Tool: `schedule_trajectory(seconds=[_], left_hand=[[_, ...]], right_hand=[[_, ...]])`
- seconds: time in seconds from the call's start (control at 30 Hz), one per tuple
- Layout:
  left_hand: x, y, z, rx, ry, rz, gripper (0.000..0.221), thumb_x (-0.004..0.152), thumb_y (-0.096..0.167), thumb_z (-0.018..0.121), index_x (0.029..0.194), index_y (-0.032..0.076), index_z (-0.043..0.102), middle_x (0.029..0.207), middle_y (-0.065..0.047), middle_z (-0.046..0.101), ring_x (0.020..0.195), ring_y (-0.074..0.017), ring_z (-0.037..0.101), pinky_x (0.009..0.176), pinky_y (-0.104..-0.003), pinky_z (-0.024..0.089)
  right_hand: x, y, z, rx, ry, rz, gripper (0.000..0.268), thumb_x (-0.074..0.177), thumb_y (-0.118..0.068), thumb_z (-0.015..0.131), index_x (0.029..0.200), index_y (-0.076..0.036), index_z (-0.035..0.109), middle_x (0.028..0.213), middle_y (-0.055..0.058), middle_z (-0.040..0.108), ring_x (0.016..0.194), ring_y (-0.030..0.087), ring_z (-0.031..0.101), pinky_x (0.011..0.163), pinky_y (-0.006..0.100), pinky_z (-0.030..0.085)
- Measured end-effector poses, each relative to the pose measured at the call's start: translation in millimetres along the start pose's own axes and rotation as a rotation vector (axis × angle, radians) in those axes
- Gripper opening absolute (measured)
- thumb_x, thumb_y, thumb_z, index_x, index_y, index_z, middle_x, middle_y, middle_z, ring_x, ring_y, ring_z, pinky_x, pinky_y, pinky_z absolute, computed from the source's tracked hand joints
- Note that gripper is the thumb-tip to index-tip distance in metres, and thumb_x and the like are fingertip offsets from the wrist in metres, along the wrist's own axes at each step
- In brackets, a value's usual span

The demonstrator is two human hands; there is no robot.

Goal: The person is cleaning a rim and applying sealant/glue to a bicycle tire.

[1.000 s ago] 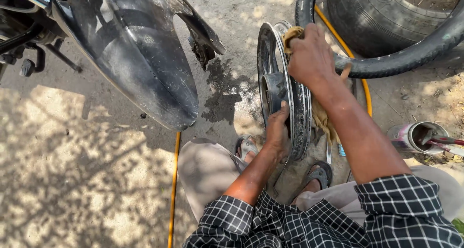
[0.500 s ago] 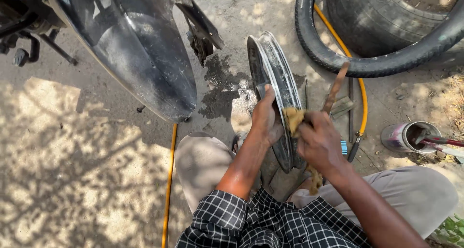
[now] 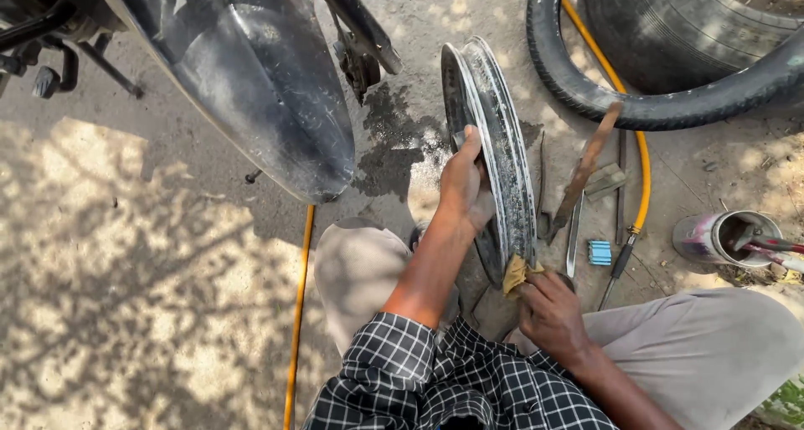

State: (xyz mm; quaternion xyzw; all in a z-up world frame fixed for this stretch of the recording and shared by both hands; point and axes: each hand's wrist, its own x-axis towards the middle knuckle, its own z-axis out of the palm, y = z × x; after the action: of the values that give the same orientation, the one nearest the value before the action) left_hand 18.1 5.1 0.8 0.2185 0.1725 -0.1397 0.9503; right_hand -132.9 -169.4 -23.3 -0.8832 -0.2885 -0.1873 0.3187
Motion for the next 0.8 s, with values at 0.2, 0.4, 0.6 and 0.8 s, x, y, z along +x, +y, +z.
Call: schedule_trajectory(seconds=[0.2,0.4,0.6,0.8], left_hand=[[1.6,-13.9,-17.9,0.077,-0.046,0.011,0.052,0.11,0.052,0.044,0.119,0.003,0.058,0.102,-0.016,0.067,0.091,-0.0279,0.069,0.085,-0.045,0.06],[-4.5,1.3,-5.5,0.008,-0.038,-0.044,0.04,0.107,0.041,0.045,0.129,0.01,0.057,0.12,-0.013,0.065,0.108,-0.0233,0.066,0.093,-0.04,0.057],[10.7,-7.5,-21.5,0.021,-0.066,0.063,0.051,0.112,0.05,0.046,0.123,0.001,0.056,0.104,-0.016,0.062,0.091,-0.0268,0.063,0.083,-0.047,0.056],[6.5,-15.3,-16.7,0.105,0.021,0.036,0.051,0.112,0.047,0.043,0.125,0.0,0.057,0.109,-0.016,0.063,0.1,-0.028,0.064,0.092,-0.044,0.057]], right_hand=[[126.2,1.5,-7.9,-0.077,0.184,0.038,0.043,0.08,0.001,0.067,0.123,-0.001,0.061,0.098,0.021,0.068,0.085,0.038,0.066,0.074,0.046,0.055],[189.5,-0.6,-0.3,-0.016,0.064,0.127,0.035,0.086,-0.001,0.071,0.12,-0.002,0.065,0.089,0.021,0.067,0.084,0.043,0.066,0.073,0.053,0.052],[32.4,4.5,-2.9,0.116,0.044,0.068,0.02,0.086,0.001,0.071,0.105,-0.001,0.066,0.088,0.013,0.071,0.077,0.025,0.072,0.064,0.036,0.058],[145.2,3.5,-12.9,-0.003,0.069,0.096,0.036,0.08,0.003,0.069,0.117,0.0,0.069,0.091,0.019,0.069,0.08,0.035,0.069,0.072,0.044,0.055]])
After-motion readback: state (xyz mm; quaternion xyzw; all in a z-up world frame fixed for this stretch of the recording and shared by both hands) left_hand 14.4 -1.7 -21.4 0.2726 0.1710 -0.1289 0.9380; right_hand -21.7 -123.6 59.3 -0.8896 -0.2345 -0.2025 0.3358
